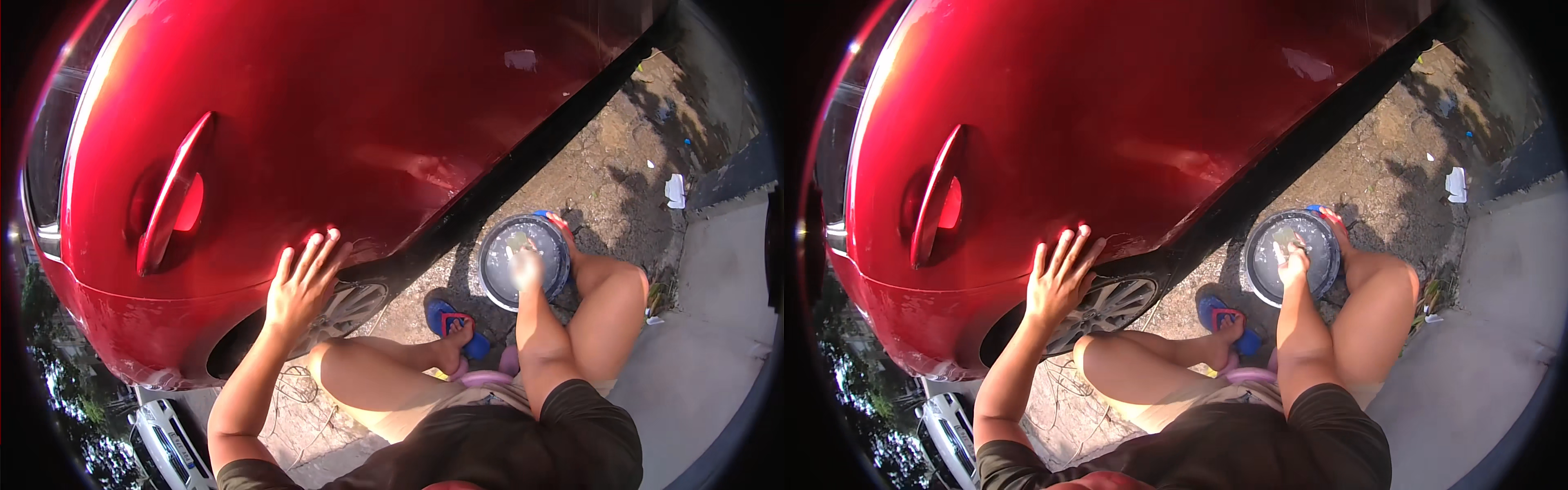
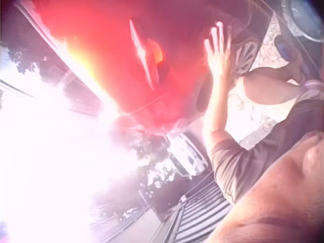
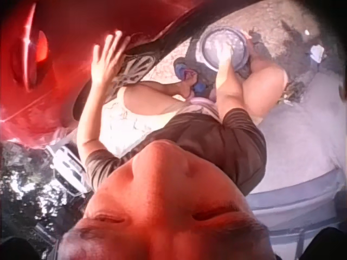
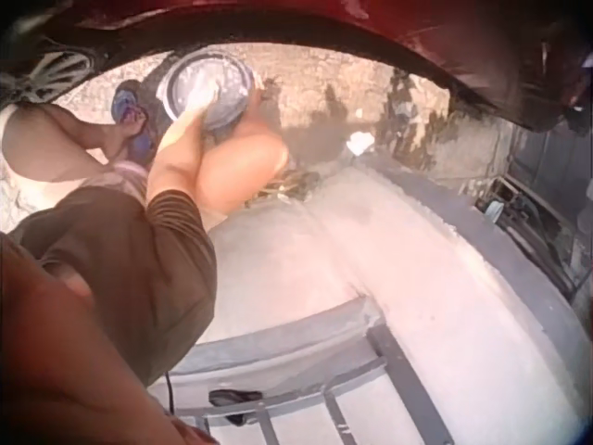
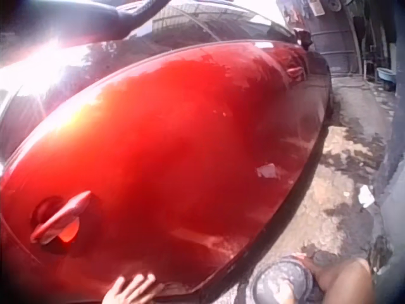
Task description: The person sands the rear door and door handle area of a red car using a sanding block, dipping the block into a bucket of water frequently to keep the surface wet.
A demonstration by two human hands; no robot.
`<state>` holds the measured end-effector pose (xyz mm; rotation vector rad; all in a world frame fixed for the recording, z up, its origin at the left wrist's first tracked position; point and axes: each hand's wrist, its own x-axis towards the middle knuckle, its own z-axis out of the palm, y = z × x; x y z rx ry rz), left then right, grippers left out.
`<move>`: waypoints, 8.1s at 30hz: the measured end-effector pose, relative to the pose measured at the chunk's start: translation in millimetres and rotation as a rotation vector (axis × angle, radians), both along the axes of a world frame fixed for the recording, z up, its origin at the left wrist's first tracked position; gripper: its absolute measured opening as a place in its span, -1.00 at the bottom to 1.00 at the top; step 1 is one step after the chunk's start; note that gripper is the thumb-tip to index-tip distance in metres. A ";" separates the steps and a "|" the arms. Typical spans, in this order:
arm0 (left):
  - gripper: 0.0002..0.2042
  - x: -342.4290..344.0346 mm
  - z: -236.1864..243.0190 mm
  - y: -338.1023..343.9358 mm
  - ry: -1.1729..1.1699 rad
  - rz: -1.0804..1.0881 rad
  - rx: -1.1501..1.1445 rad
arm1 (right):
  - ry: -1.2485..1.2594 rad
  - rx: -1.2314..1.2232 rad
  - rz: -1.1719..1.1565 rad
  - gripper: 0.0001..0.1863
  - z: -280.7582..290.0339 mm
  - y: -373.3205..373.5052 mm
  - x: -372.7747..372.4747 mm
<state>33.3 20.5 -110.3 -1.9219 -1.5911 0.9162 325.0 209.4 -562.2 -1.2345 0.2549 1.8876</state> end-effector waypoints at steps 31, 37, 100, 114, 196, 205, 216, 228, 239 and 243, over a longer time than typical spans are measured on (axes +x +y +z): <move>-0.20 -93.1 129.9 -159.4 0.032 0.193 1.123 | -1.281 2.542 0.060 -0.36 443.4 50.9 -193.7; -0.20 -92.2 129.6 -157.6 0.034 0.188 1.125 | -1.027 2.790 0.218 -0.31 468.5 55.0 -189.1; -0.30 -91.6 147.8 -141.8 -0.048 0.089 1.170 | -1.221 1.692 0.148 -0.19 491.2 43.3 -211.8; -0.42 -35.4 179.5 37.3 -0.112 0.023 1.019 | -1.271 1.774 0.020 -0.17 493.6 118.7 -203.5; -0.43 -79.1 184.8 31.2 0.111 -0.173 0.908 | -0.951 0.989 0.083 -0.14 255.8 92.5 -198.5; -0.57 -83.7 193.6 20.9 0.057 -0.212 0.862 | -0.835 0.989 0.090 -0.12 216.3 79.0 -196.0; -0.53 -82.7 181.2 28.6 0.070 -0.190 0.893 | -0.787 0.920 0.105 -0.13 172.0 86.4 -183.7; -0.55 -81.8 180.3 12.3 0.036 -0.148 0.898 | -0.915 1.004 0.084 -0.15 188.6 117.2 -178.5; -0.46 -19.2 118.9 36.2 -0.170 0.062 1.240 | 0.209 0.411 0.510 -0.36 231.0 -100.4 -109.2; -0.57 119.1 -43.5 32.9 -1.074 -0.025 0.695 | 0.183 0.504 0.336 -0.48 186.5 -39.7 -21.5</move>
